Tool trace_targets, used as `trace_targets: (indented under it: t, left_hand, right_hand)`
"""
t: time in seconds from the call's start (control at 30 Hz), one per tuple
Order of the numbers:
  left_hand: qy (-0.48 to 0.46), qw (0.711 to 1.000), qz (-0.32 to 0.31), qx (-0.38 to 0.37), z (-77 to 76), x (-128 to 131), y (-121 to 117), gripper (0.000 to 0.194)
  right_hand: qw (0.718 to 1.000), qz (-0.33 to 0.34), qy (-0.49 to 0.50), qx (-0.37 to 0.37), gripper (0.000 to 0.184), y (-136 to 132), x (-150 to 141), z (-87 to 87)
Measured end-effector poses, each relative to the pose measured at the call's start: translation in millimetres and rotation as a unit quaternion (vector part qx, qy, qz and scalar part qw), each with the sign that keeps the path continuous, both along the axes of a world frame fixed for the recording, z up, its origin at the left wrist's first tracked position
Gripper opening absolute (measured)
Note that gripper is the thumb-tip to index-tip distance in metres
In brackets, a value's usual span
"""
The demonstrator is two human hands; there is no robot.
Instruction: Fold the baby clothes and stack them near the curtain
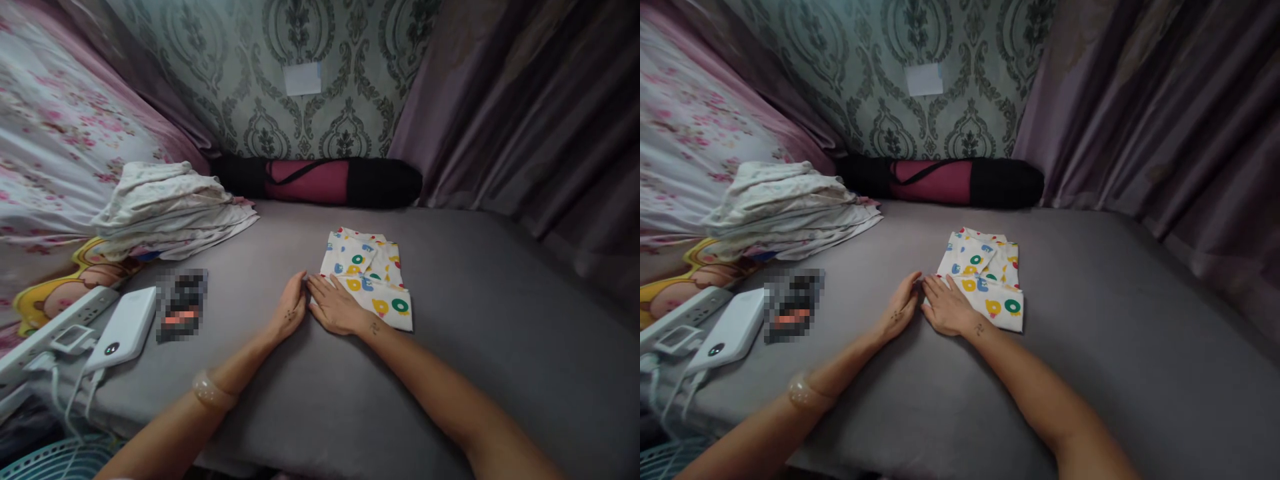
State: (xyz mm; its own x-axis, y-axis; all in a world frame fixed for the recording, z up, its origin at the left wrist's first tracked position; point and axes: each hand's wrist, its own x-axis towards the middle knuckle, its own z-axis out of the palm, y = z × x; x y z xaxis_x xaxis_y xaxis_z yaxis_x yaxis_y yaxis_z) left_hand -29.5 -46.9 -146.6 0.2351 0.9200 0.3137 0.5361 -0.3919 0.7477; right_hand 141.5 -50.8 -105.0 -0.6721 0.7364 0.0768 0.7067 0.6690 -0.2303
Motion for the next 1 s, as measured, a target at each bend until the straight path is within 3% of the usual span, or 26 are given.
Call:
trace_targets:
  t: [0.1, 0.27, 0.37, 0.5, 0.67, 0.83, 1.0]
  left_hand:
    - [0.012, 1.0, -0.011, 0.017, 6.7, 2, -3, 0.044]
    - [0.065, 0.992, -0.077, 0.07, 23.0, 6, -13, 0.045]
    - [0.093, 0.986, -0.099, 0.096, 23.7, 4, -14, 0.047]
    - [0.123, 0.971, -0.174, 0.106, 22.8, 0, -7, 0.032]
    - [0.214, 0.937, -0.253, 0.108, 40.0, -3, 1, 0.033]
    - [0.295, 0.903, -0.28, 0.137, 54.0, 2, -2, 0.031]
    - [0.28, 0.921, -0.246, 0.112, 57.6, 9, 0, 0.03]
  right_hand:
    - [0.998, 0.003, 0.042, -0.037, 0.058, 5, 3, -4.2]
    - [0.985, -0.034, 0.155, -0.063, 0.053, -8, 33, 12.3]
    - [0.989, -0.034, 0.143, -0.025, 0.049, -36, 66, 19.3]
    - [0.991, -0.085, 0.1, -0.01, 0.046, -70, 122, 12.4]
    - [0.985, -0.153, 0.081, -0.003, 0.046, -82, 174, 0.0]
    - [0.99, -0.116, 0.069, 0.038, 0.037, -81, 178, 0.2]
    - [0.986, -0.13, 0.094, 0.055, 0.039, -80, 173, -7.2]
